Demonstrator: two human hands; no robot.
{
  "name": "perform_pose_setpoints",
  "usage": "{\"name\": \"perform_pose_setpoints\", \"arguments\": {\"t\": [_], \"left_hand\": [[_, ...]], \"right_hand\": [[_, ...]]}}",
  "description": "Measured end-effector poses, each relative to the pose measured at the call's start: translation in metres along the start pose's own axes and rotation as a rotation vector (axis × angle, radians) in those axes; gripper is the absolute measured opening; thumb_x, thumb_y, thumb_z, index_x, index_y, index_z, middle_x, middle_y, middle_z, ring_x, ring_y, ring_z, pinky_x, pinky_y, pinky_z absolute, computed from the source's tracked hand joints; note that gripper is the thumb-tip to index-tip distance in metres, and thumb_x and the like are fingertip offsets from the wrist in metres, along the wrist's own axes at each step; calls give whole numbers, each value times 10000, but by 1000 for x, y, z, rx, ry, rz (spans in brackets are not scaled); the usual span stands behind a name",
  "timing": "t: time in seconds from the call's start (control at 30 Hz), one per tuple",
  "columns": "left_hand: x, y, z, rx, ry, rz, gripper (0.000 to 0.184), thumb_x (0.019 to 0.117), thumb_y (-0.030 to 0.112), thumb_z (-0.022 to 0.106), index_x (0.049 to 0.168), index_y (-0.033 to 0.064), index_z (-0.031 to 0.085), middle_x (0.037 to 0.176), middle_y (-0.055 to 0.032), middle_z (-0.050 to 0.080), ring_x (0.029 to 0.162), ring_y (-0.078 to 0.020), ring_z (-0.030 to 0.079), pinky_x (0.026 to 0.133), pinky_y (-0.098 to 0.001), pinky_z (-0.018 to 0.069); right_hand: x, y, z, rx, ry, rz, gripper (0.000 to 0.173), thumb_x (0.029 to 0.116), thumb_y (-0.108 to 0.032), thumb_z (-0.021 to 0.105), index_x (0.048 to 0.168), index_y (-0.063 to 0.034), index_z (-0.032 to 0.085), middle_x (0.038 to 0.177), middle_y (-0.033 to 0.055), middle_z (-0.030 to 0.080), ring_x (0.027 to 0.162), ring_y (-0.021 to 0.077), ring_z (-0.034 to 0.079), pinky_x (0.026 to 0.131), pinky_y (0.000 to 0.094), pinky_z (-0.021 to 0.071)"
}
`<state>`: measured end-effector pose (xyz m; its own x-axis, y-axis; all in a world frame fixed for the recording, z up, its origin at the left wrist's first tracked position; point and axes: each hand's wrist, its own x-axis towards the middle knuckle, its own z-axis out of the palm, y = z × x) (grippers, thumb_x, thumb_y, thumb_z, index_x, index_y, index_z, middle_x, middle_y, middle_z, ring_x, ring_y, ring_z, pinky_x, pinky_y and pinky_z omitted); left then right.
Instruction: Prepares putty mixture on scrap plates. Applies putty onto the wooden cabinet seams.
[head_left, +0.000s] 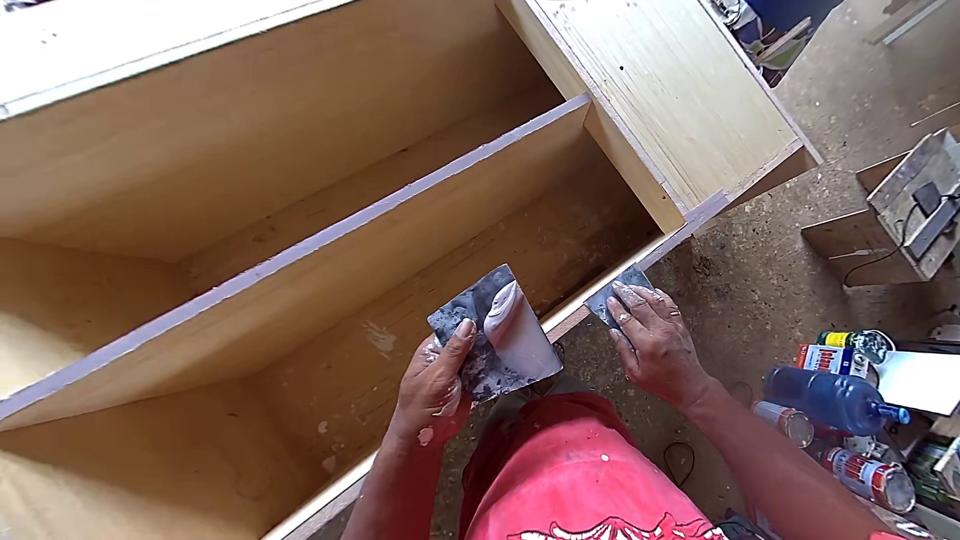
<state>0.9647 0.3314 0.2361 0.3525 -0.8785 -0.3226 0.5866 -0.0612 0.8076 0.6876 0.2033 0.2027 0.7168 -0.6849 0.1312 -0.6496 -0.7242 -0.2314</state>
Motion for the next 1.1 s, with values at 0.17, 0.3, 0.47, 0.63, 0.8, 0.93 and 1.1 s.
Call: {"name": "perform_pose_setpoints", "arguments": {"t": [0.17,0.3,0.47,0.63,0.8,0.93,1.1], "left_hand": [[-4,7,-5,-8,-9,8,231,1068,186,475,1078,91,685,883,-59,735,790,-108,722,739,-277,621],[-6,7,-13,-15,1,11,222,1065,183,482,1076,99,686,872,-50,734,779,-96,718,722,-262,618],[-7,9,-19,-19,-3,7,222,1064,176,479,1078,94,685,878,-53,735,782,-103,721,729,-267,620],[-8,14,-24,-11,-9,-3,223,1069,180,468,1098,95,672,878,-51,731,779,-101,717,727,-268,619],[-7,12,-23,-14,-39,-12,230,1069,196,477,1086,103,687,879,-48,731,786,-101,717,733,-273,620],[-9,10,-26,-17,-47,-15,222,1067,205,491,1096,101,685,895,-53,734,801,-106,720,747,-275,620],[-11,12,-29,-25,-35,-2,225,1066,200,485,1088,102,687,884,-52,733,791,-105,719,739,-276,620]], "right_hand": [[-16,1,-22,-24,-69,32,403,1019,-297,479,1302,-127,710,1435,57,628,1380,287,538,1154,554,393],[-13,-22,-22,25,19,8,402,1026,-302,507,1321,-104,695,1457,88,605,1395,299,519,1182,565,359],[-18,-39,22,19,72,18,415,1041,-312,497,1356,-108,674,1479,90,587,1411,298,506,1190,574,352],[-35,-37,1,25,31,46,410,1036,-293,469,1312,-90,695,1417,103,636,1350,313,565,1155,569,394],[-9,-31,-5,-9,22,45,407,1039,-305,495,1340,-101,677,1487,94,576,1424,305,485,1192,570,344],[-14,-27,-11,-29,-58,36,407,1037,-308,480,1327,-119,694,1474,61,594,1414,288,500,1177,557,368],[-9,-37,-12,-18,-27,18,405,1039,-307,495,1342,-114,682,1489,79,577,1430,295,481,1195,564,339]]}}
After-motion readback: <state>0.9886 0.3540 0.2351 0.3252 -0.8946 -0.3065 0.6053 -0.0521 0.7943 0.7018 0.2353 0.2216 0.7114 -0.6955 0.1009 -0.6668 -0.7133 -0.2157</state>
